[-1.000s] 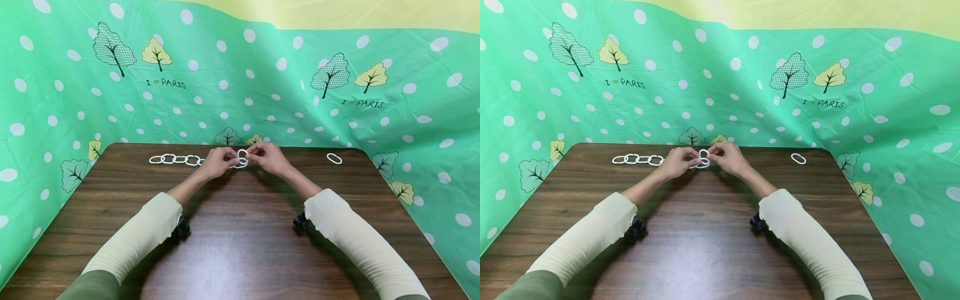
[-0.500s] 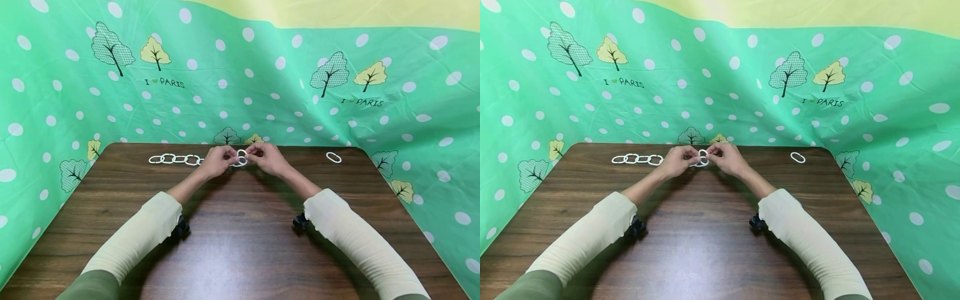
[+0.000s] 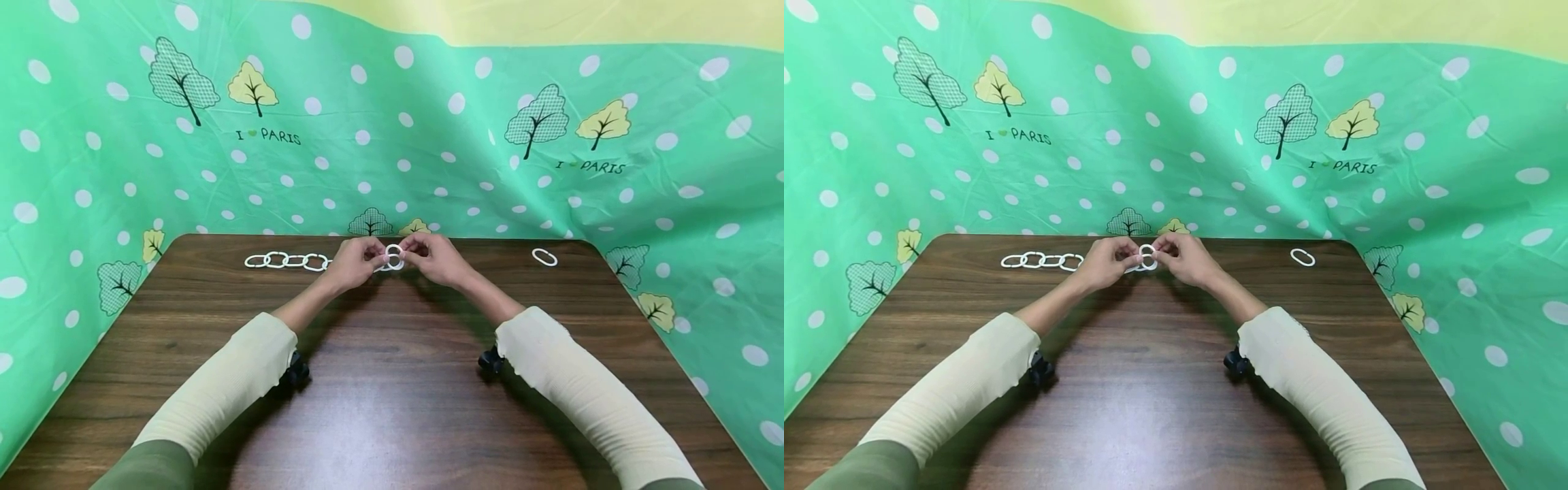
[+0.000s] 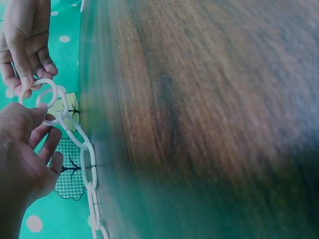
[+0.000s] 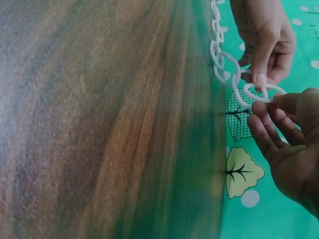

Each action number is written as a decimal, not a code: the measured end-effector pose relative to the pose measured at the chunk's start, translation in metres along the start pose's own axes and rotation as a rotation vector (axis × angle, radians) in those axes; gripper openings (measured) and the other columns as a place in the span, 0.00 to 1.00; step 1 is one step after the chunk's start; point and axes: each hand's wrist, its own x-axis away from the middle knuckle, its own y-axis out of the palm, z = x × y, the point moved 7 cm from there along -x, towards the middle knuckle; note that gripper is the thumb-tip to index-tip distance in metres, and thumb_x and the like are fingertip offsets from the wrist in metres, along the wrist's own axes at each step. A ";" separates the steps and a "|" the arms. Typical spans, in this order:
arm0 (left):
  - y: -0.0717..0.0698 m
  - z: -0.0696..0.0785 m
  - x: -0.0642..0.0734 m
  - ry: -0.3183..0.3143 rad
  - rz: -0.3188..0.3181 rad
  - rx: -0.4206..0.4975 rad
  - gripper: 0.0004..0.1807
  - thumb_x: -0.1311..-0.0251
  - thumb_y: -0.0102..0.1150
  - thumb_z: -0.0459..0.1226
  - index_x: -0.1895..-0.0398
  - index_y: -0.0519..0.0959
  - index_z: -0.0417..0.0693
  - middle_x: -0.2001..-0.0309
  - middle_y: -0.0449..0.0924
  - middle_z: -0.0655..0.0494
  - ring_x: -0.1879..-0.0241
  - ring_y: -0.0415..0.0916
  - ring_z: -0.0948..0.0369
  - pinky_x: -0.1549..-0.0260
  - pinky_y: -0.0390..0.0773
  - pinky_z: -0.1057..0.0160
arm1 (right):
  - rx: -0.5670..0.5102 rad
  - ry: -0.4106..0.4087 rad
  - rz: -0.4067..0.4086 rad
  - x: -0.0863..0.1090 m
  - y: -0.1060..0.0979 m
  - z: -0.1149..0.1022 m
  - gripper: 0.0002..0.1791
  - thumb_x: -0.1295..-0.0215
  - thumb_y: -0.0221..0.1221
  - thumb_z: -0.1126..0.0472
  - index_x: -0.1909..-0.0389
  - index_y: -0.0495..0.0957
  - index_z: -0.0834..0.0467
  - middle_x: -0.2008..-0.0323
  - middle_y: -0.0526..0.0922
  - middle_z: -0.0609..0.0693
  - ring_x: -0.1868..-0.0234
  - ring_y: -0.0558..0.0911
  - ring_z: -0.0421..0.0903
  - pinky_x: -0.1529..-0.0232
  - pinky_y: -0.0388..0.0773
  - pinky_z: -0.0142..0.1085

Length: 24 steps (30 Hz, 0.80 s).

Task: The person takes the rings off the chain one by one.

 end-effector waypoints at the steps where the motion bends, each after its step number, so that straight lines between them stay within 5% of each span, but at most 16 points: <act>1: 0.000 0.000 0.000 0.002 0.003 0.007 0.04 0.24 0.71 0.33 0.56 0.89 0.39 0.59 0.94 0.45 0.56 0.88 0.51 0.47 0.85 0.53 | 0.001 -0.001 -0.001 0.000 0.000 0.000 0.11 0.16 0.64 0.64 0.44 0.86 0.69 0.54 0.90 0.64 0.53 0.90 0.65 0.58 0.82 0.30; 24: -0.001 -0.003 0.000 -0.028 -0.014 0.017 0.04 0.26 0.74 0.33 0.54 0.92 0.41 0.56 0.95 0.46 0.55 0.90 0.53 0.49 0.85 0.57 | 0.042 0.018 0.077 0.006 -0.017 0.011 0.10 0.18 0.67 0.64 0.45 0.88 0.66 0.56 0.91 0.61 0.57 0.89 0.58 0.59 0.82 0.31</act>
